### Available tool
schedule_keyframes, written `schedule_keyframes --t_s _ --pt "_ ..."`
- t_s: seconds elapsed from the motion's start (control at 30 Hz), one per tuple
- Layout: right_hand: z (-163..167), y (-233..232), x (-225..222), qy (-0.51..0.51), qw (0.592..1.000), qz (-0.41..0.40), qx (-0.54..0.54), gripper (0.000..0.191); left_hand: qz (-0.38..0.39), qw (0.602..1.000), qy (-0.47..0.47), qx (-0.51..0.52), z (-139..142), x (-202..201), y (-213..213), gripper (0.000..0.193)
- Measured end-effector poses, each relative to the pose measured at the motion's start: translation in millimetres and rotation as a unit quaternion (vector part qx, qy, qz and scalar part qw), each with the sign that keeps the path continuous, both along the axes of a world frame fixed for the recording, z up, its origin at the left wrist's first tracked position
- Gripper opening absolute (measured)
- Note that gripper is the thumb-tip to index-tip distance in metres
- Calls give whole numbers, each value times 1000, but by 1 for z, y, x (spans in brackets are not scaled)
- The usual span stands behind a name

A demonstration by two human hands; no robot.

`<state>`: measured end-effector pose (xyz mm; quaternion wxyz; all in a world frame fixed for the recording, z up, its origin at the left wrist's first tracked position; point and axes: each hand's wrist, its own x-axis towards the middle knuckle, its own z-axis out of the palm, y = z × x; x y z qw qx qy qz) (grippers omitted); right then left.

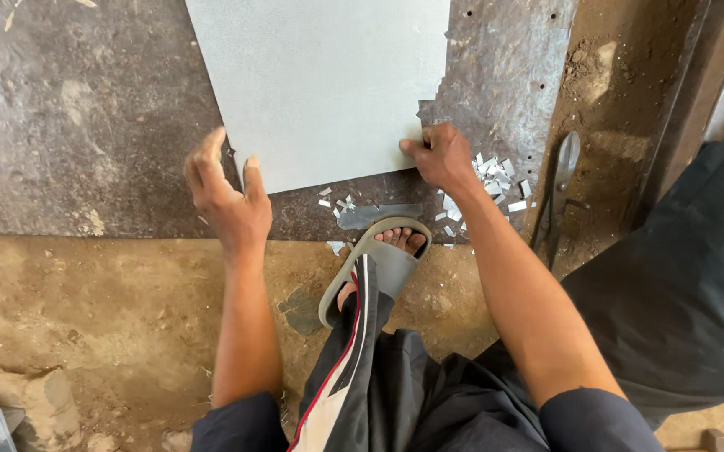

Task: The person sits on the ground and uses hand shears to cut notches along the edges of flat galvanized metal sheets, tearing off small offcut pieces and setting finished sheets aside. They work through a stack of sheets one at a time, trimming notched tabs from each edge.

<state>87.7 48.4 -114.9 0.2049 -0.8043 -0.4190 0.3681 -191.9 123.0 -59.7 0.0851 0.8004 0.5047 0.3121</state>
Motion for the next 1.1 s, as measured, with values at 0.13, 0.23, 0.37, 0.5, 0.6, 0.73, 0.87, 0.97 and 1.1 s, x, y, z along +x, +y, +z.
schedule_keyframes --t_s 0.13,0.23,0.37,0.5,0.6,0.73,0.87,0.97,1.1 --pt "4 -1 2 162 985 -54 4 38 172 945 -119 -251 -37 -25 -10 49" --pt "9 -8 0 298 948 -110 29 19 199 830 -323 -408 -42 -34 -9 37" --pt "11 -17 -5 183 974 -128 29 22 191 791 -359 -458 -41 -29 -6 31" --pt "8 -32 -19 127 955 -153 221 44 173 861 -302 -371 -41 -29 -13 44" --pt "4 -41 -28 81 949 -138 271 50 98 910 -229 -333 -44 -34 -19 39" --pt "4 -42 -33 75 956 -117 257 47 7 923 -243 -297 -51 -40 -23 54" --pt "6 -46 -28 88 955 -55 278 58 -2 929 -233 -286 -52 -36 -26 64" --pt "9 -48 -23 119 950 -43 285 62 -8 939 -222 -264 -51 -33 -26 63" --pt "8 -43 -22 162 956 -94 228 62 -9 936 -229 -267 -45 -29 -24 71"
